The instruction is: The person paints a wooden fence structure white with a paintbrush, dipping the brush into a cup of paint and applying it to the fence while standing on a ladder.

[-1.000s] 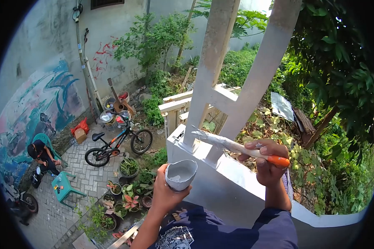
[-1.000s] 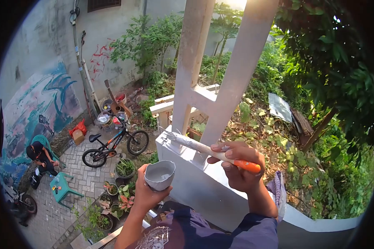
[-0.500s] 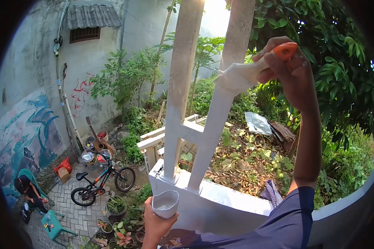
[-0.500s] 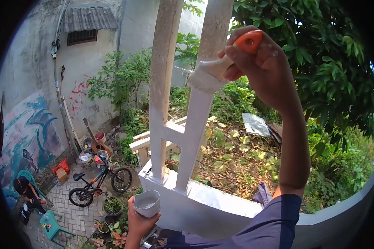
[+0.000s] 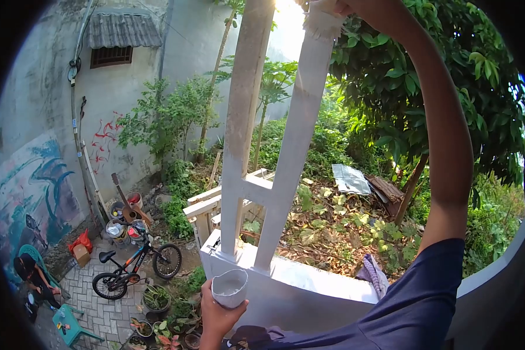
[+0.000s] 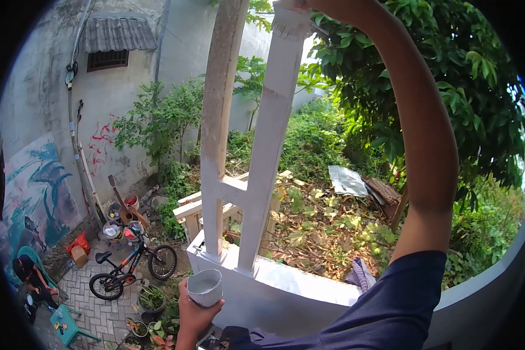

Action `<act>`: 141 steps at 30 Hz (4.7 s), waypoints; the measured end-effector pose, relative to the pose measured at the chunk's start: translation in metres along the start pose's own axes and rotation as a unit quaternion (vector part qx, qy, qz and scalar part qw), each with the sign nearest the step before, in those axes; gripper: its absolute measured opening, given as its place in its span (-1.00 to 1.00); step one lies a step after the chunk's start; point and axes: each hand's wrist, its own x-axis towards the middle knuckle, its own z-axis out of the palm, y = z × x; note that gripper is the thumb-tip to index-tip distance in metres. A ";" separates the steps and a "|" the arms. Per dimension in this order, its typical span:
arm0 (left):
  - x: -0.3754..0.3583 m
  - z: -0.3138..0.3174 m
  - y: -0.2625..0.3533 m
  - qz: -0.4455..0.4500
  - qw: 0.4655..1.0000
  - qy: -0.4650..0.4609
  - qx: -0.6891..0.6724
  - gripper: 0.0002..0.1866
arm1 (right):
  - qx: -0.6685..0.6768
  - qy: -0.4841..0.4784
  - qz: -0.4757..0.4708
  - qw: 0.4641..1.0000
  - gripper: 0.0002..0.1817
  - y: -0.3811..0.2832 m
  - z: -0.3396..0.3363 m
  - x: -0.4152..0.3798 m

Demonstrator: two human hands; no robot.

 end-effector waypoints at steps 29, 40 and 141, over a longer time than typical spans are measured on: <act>-0.002 -0.001 0.006 -0.017 0.999 -0.018 -0.034 0.01 | -0.065 -0.120 -0.101 0.985 -0.85 -0.037 0.087 -0.121; -0.001 -0.001 0.000 0.002 1.000 -0.003 -0.016 0.00 | 0.134 -0.121 0.087 0.980 -0.84 -0.027 0.070 -0.109; 0.010 -0.033 -0.004 -0.033 0.997 0.059 -0.024 -0.03 | 0.233 -0.265 0.101 0.930 -0.80 -0.105 0.259 -0.340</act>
